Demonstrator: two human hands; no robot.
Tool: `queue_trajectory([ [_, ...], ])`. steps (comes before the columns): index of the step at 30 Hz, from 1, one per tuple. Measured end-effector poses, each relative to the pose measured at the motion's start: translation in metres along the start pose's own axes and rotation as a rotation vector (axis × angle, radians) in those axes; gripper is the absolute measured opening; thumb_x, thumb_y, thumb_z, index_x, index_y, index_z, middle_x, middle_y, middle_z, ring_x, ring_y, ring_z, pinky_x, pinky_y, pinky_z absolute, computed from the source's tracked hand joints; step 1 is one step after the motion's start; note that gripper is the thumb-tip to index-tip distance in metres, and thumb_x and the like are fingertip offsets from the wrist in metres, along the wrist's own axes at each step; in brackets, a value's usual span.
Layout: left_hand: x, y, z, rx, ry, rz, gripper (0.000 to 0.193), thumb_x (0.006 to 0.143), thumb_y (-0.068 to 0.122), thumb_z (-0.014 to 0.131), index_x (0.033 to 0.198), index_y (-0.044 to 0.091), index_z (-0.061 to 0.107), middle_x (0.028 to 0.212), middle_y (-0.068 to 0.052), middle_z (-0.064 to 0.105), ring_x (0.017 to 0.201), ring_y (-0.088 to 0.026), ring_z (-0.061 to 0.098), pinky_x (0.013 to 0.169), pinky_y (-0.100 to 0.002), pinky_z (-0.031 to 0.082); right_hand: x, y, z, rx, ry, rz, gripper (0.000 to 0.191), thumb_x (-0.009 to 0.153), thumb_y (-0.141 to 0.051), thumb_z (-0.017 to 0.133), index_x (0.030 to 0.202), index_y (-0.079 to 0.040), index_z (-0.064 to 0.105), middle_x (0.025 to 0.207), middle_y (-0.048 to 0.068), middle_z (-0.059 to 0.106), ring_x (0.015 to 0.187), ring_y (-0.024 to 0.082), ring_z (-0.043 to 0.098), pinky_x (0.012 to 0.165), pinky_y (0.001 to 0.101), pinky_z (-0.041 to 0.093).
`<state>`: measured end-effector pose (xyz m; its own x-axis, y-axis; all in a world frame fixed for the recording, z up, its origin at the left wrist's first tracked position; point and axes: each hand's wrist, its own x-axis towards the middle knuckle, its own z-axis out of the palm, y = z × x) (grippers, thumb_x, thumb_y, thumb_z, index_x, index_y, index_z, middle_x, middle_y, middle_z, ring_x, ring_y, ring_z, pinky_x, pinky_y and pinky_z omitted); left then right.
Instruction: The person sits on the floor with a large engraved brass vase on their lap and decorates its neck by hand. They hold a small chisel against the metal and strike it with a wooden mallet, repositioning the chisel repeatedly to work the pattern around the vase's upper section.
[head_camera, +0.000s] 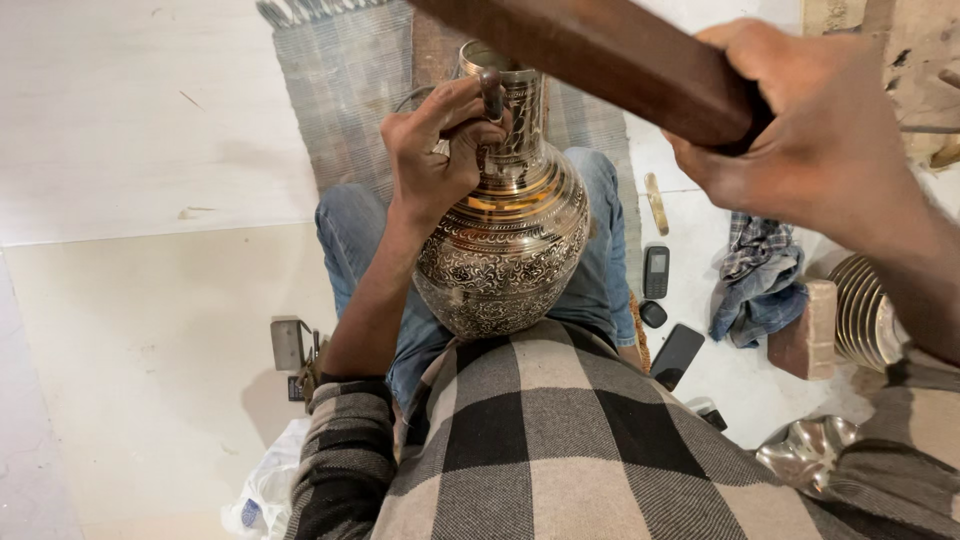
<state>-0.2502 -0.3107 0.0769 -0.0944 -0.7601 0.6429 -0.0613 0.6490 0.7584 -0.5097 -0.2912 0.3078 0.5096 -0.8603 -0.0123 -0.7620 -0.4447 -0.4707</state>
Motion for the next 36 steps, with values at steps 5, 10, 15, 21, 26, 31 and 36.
queue_trajectory([
  [5, -0.007, -0.006, -0.001, 0.139, 0.002, 0.039, 0.031, 0.096, -0.003, 0.072, 0.126, 0.005, 0.066, 0.109, -0.013, 0.077, 0.09, -0.022, 0.081, 0.079, -0.03, 0.07, 0.008, -0.006, -0.005, -0.294, -0.178, 0.099, 0.032, 0.082, -0.022, 0.078, 0.101, -0.001, 0.063, 0.065, 0.01, 0.063, 0.049, 0.019, 0.061, 0.048, 0.0332, 0.047],
  [10, -0.008, -0.007, 0.001, 0.131, 0.038, 0.005, 0.036, 0.092, -0.007, 0.071, 0.126, 0.001, 0.067, 0.11, -0.015, 0.077, 0.091, -0.022, 0.081, 0.079, -0.03, 0.071, 0.016, -0.008, -0.008, -0.199, -0.143, 0.047, 0.035, 0.074, -0.017, 0.079, 0.1, -0.001, 0.062, 0.067, 0.013, 0.065, 0.049, 0.022, 0.062, 0.049, 0.0363, 0.048],
  [15, -0.005, 0.002, 0.001, 0.142, 0.032, -0.025, 0.034, 0.09, -0.01, 0.068, 0.122, 0.002, 0.069, 0.114, -0.017, 0.076, 0.093, -0.023, 0.081, 0.08, -0.03, 0.07, 0.022, -0.006, -0.003, -0.519, -0.127, -0.052, 0.036, 0.075, -0.02, 0.081, 0.098, -0.001, 0.061, 0.066, 0.013, 0.062, 0.051, 0.026, 0.061, 0.053, 0.038, 0.049],
  [21, 0.0, 0.0, 0.004, 0.111, 0.007, -0.048, 0.044, 0.086, -0.016, 0.062, 0.127, 0.0, 0.067, 0.117, -0.019, 0.075, 0.09, -0.022, 0.081, 0.08, -0.029, 0.07, 0.021, 0.002, -0.002, -0.555, -0.18, -0.003, 0.034, 0.077, -0.021, 0.081, 0.098, -0.003, 0.06, 0.065, 0.01, 0.061, 0.047, 0.023, 0.059, 0.049, 0.037, 0.048],
  [26, -0.007, -0.006, 0.005, 0.077, 0.015, -0.026, 0.045, 0.09, -0.017, 0.059, 0.129, 0.004, 0.067, 0.116, -0.015, 0.076, 0.092, -0.021, 0.082, 0.082, -0.029, 0.071, 0.022, 0.004, 0.005, -0.43, -0.094, -0.075, 0.027, 0.087, -0.015, 0.075, 0.104, -0.001, 0.059, 0.073, 0.011, 0.062, 0.054, 0.023, 0.059, 0.051, 0.0359, 0.048],
  [31, -0.009, -0.01, 0.008, 0.093, -0.011, -0.076, 0.049, 0.089, -0.016, 0.057, 0.132, 0.005, 0.065, 0.12, -0.018, 0.074, 0.094, -0.022, 0.081, 0.083, -0.029, 0.071, 0.027, -0.001, 0.001, -0.384, -0.015, -0.153, 0.026, 0.084, -0.014, 0.075, 0.1, 0.001, 0.06, 0.067, 0.015, 0.062, 0.051, 0.028, 0.06, 0.05, 0.0395, 0.047],
  [36, -0.011, -0.01, 0.005, 0.089, -0.007, -0.043, 0.048, 0.091, -0.017, 0.056, 0.132, 0.005, 0.065, 0.116, -0.016, 0.076, 0.089, -0.021, 0.082, 0.077, -0.028, 0.071, 0.028, -0.005, 0.004, -0.517, -0.143, -0.091, 0.036, 0.074, -0.015, 0.079, 0.099, 0.0, 0.059, 0.067, 0.015, 0.061, 0.053, 0.031, 0.061, 0.054, 0.0432, 0.049],
])
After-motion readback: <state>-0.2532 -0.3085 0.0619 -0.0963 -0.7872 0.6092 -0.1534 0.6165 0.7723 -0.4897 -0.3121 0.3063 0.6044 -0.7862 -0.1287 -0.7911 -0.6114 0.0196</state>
